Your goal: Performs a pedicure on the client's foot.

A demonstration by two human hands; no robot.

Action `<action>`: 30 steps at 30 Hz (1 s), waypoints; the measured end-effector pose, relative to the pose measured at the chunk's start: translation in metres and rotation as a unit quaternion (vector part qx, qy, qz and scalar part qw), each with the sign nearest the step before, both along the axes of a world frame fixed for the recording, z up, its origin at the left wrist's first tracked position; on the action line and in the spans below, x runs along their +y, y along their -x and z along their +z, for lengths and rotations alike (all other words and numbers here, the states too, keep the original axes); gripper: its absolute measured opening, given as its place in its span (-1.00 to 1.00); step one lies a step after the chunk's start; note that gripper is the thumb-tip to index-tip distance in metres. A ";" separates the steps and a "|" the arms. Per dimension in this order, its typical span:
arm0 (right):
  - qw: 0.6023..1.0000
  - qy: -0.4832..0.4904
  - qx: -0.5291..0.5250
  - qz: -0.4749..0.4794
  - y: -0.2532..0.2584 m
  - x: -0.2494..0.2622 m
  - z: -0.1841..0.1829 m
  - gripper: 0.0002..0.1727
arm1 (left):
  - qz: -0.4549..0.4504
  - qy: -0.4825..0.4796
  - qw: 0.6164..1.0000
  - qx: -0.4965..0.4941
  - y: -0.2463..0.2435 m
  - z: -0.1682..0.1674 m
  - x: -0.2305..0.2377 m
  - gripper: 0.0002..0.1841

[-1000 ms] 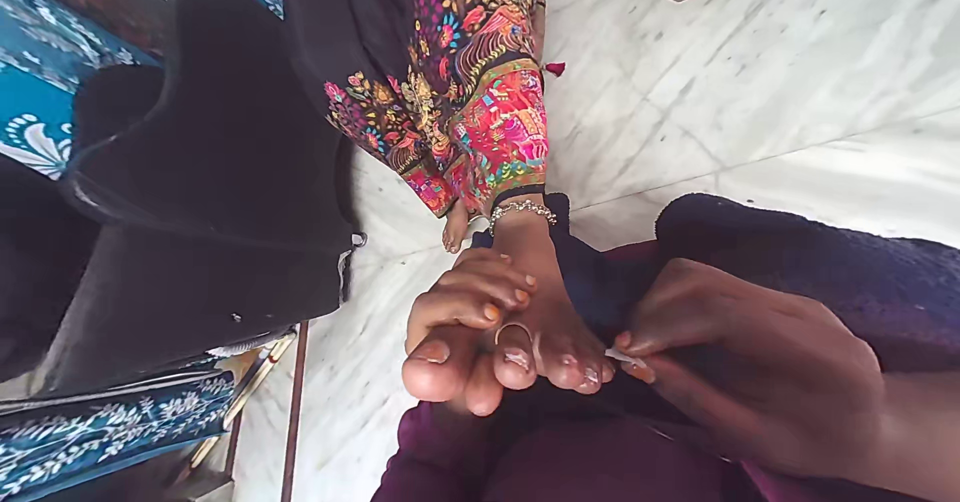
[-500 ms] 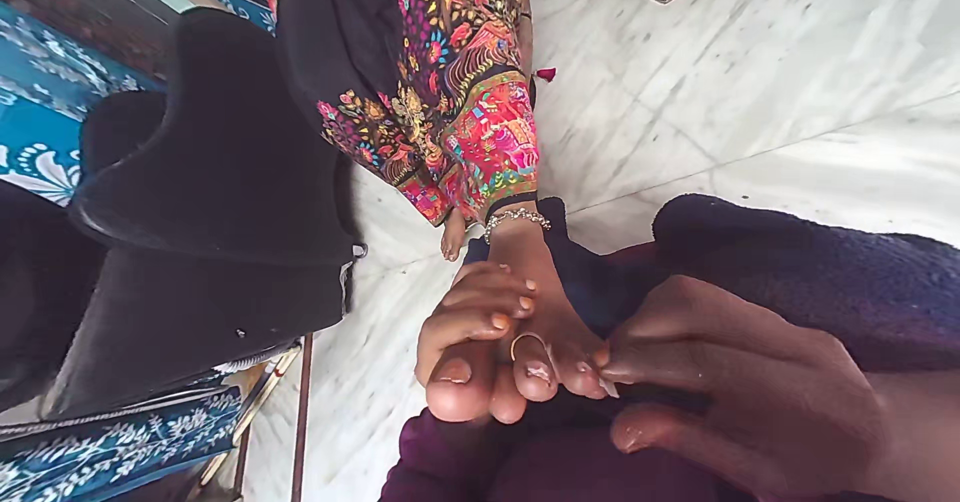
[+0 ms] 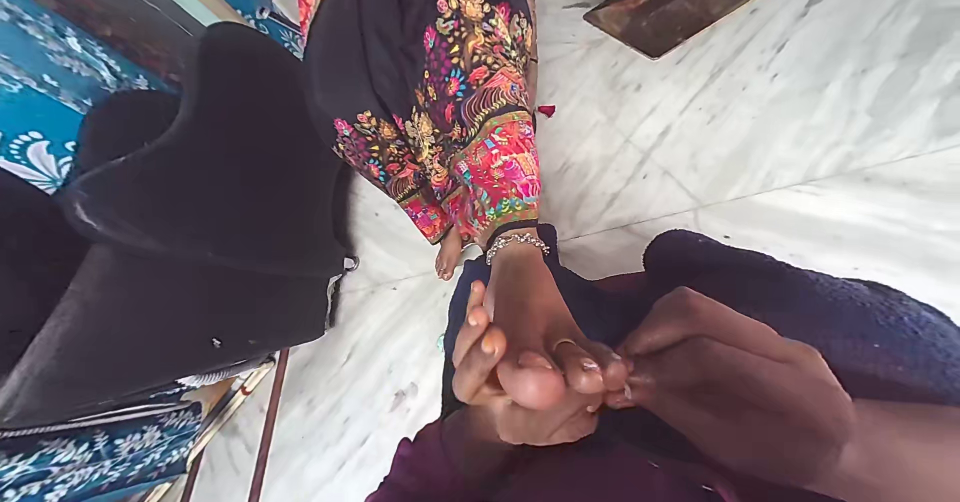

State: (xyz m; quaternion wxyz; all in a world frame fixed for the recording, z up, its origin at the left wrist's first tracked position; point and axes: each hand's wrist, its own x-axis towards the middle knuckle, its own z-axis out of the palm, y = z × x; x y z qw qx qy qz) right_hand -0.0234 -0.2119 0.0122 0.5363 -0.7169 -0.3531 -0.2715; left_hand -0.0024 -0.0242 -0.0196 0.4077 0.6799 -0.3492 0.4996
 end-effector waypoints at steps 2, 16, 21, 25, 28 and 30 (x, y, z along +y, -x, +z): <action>1.000 -0.008 0.026 0.004 0.001 -0.001 0.000 -0.83 | -0.015 0.010 1.000 0.007 -0.002 -0.002 -0.001 -0.79; 0.999 0.031 -0.011 -0.020 0.008 0.007 -0.002 -0.88 | -0.002 0.047 0.999 0.006 -0.002 -0.007 -0.002 -0.72; 0.999 0.045 -0.019 -0.013 0.008 0.007 -0.003 -0.89 | 0.011 0.054 0.998 0.003 -0.004 -0.008 0.000 -0.64; 0.999 0.022 -0.026 -0.007 0.008 0.009 -0.003 -0.93 | 0.024 0.023 0.999 0.011 -0.002 -0.009 0.007 -0.60; 0.999 0.024 -0.039 0.002 0.009 0.009 -0.002 -0.93 | 0.056 -0.011 0.998 0.011 -0.002 0.000 0.007 -0.68; 0.998 0.034 -0.053 0.003 0.008 0.010 -0.002 -0.93 | 0.061 -0.008 0.998 0.007 -0.001 -0.002 0.010 -0.63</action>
